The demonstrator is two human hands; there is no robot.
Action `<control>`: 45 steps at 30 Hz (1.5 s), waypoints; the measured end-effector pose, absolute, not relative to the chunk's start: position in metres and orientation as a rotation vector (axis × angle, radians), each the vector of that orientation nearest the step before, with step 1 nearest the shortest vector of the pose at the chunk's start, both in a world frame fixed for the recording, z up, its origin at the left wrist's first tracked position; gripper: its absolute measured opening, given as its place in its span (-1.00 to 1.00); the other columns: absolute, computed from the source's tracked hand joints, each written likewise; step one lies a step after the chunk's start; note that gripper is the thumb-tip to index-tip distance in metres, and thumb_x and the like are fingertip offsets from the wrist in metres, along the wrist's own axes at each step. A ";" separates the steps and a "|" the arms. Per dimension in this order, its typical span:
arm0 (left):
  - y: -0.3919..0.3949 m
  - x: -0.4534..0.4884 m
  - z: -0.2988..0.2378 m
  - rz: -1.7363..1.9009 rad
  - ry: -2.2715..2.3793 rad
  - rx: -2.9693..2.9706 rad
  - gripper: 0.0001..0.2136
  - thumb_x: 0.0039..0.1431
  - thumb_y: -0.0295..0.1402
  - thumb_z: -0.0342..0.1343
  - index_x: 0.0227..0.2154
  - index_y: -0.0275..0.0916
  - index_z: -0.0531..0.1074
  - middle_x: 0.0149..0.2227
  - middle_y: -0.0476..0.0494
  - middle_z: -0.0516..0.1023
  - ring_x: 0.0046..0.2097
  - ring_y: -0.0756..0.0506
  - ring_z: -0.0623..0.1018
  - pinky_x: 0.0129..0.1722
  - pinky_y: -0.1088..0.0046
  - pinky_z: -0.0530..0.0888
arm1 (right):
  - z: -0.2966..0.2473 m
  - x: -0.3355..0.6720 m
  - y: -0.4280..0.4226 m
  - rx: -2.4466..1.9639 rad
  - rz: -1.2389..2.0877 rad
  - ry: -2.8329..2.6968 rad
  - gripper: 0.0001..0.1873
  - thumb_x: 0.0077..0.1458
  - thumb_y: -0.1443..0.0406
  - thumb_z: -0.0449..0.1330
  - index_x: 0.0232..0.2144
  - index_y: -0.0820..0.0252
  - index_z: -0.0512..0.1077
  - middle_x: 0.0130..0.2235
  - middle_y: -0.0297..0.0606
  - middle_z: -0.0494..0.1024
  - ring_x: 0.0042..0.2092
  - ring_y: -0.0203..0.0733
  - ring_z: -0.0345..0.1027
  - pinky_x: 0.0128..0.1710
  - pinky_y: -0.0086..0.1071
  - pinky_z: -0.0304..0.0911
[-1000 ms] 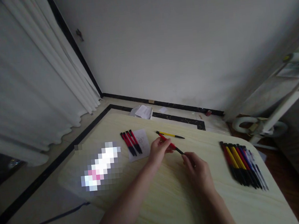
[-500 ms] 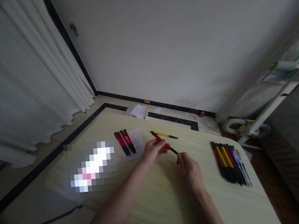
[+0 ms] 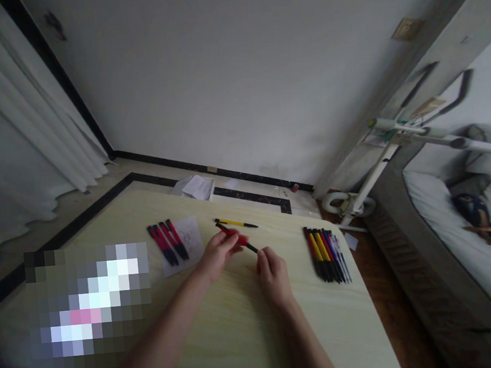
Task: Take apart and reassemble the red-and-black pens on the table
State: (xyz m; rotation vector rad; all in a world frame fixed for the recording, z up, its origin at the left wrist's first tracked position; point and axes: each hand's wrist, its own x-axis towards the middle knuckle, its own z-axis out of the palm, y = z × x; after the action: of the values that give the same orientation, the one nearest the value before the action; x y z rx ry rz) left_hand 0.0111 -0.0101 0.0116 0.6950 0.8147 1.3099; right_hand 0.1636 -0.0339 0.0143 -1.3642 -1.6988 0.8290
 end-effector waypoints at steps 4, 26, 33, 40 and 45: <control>-0.011 0.012 0.013 1.340 0.745 0.736 -0.82 0.00 -0.34 0.09 -0.32 -0.30 0.34 -0.29 -0.21 0.51 -0.19 -0.10 0.49 -0.19 0.37 0.37 | 0.013 0.162 -0.032 -1.279 1.074 -1.531 -0.59 0.15 0.12 -0.12 -0.65 0.19 0.17 -0.69 -0.43 0.19 -0.62 -0.37 0.05 -0.60 -0.49 0.01; -0.009 0.019 0.002 1.194 1.107 1.143 -0.60 0.05 -0.06 -0.10 -0.41 -0.35 0.40 -0.50 -0.19 0.52 -0.48 -0.06 0.49 -0.46 0.45 0.37 | 0.032 0.194 -0.030 -1.511 0.408 -1.916 -0.78 0.02 0.24 0.08 -0.39 0.25 0.46 -0.49 -0.24 0.41 -0.48 -0.29 0.25 -0.48 -0.46 0.14; -0.009 0.018 -0.003 1.173 1.115 1.182 -0.59 0.07 -0.04 -0.15 -0.43 -0.33 0.37 -0.54 -0.15 0.50 -0.49 -0.05 0.47 -0.47 0.46 0.36 | 0.024 0.256 -0.024 -1.758 0.186 -1.797 -0.74 -0.04 0.21 0.09 -0.35 0.24 0.48 -0.39 -0.16 0.50 -0.39 -0.16 0.35 -0.36 -0.36 0.23; -0.011 0.017 -0.006 1.170 1.153 1.295 -0.61 0.10 -0.06 -0.18 -0.44 -0.30 0.36 -0.56 -0.11 0.48 -0.49 -0.04 0.46 -0.46 0.47 0.34 | 0.014 0.273 -0.022 -1.921 0.095 -1.754 -0.72 -0.04 0.21 0.04 -0.33 0.19 0.47 -0.34 -0.17 0.52 -0.32 -0.12 0.38 -0.31 -0.34 0.24; -0.011 0.017 -0.006 1.161 1.169 1.313 -0.61 0.10 -0.06 -0.19 -0.45 -0.29 0.35 -0.57 -0.10 0.48 -0.50 -0.04 0.45 -0.47 0.48 0.33 | 0.009 0.276 -0.024 -2.049 0.078 -1.740 -0.68 -0.06 0.20 0.03 -0.27 0.14 0.45 -0.40 -0.22 0.52 -0.35 -0.13 0.39 -0.36 -0.35 0.23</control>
State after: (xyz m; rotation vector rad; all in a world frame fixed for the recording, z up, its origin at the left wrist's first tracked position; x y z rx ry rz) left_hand 0.0171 -0.0105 -0.0061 1.3132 1.1694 1.1610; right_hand 0.2761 -0.0237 0.0092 -2.0491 -1.7399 0.0780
